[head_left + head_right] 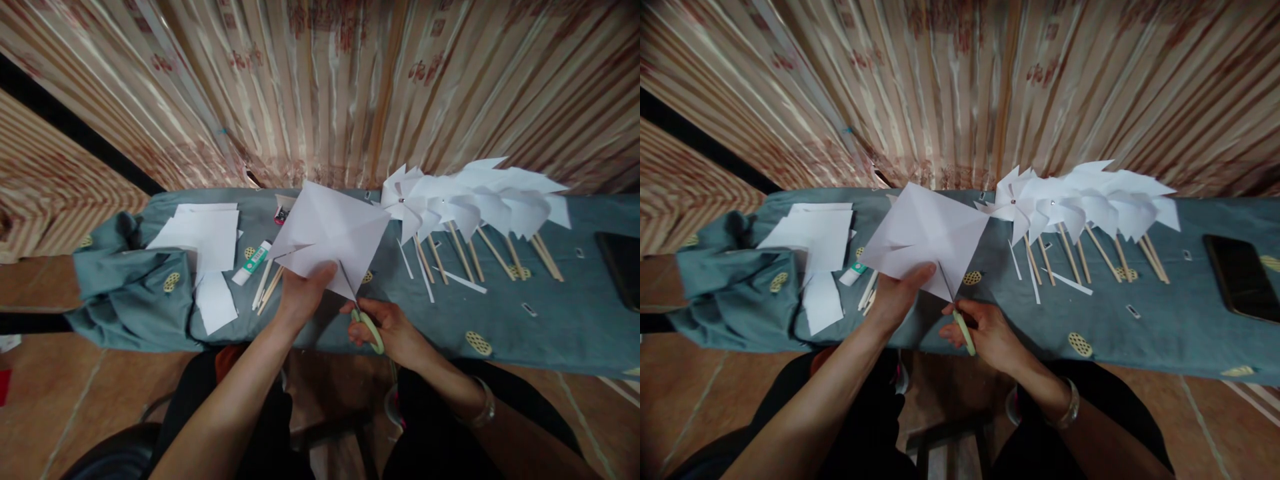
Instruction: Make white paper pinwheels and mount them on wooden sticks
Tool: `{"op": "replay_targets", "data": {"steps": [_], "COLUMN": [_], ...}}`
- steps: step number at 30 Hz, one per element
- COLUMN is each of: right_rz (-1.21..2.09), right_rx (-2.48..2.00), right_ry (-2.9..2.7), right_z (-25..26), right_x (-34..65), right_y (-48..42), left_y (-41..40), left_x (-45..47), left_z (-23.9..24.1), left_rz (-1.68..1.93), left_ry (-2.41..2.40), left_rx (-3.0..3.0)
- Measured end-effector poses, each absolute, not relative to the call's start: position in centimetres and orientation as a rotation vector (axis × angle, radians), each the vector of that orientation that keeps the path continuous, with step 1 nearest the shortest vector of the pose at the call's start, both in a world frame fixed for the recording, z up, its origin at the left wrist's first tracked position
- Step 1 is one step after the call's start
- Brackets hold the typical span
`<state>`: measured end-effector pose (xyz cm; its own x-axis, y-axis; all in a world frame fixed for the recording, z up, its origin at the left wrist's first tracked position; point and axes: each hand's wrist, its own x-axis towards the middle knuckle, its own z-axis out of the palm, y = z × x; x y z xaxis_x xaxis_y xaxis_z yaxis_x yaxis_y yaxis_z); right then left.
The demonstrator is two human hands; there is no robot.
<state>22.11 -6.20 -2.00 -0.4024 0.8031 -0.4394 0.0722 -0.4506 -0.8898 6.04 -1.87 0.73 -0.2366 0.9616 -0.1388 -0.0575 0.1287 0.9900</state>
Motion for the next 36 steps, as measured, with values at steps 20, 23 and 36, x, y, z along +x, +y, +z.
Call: {"op": "replay_targets", "data": {"steps": [20,23,36], "right_rz": [1.905,1.906,1.881], "right_rx": [-1.316,-1.305,-1.288], "right_ry": [-1.183,-1.17,-1.144], "right_z": [-2.1,-2.2,-2.22], "right_x": [22.15,22.07,21.84], "right_y": [-6.19,-6.18,-6.04], "left_y": [-2.38,-2.4,-2.77], "left_x": [6.07,6.02,6.13], "left_z": [0.25,0.26,0.3], "left_rz": [1.252,1.257,1.226], "left_ry": [1.408,1.41,1.399], "left_rx": [0.991,1.009,0.985]}}
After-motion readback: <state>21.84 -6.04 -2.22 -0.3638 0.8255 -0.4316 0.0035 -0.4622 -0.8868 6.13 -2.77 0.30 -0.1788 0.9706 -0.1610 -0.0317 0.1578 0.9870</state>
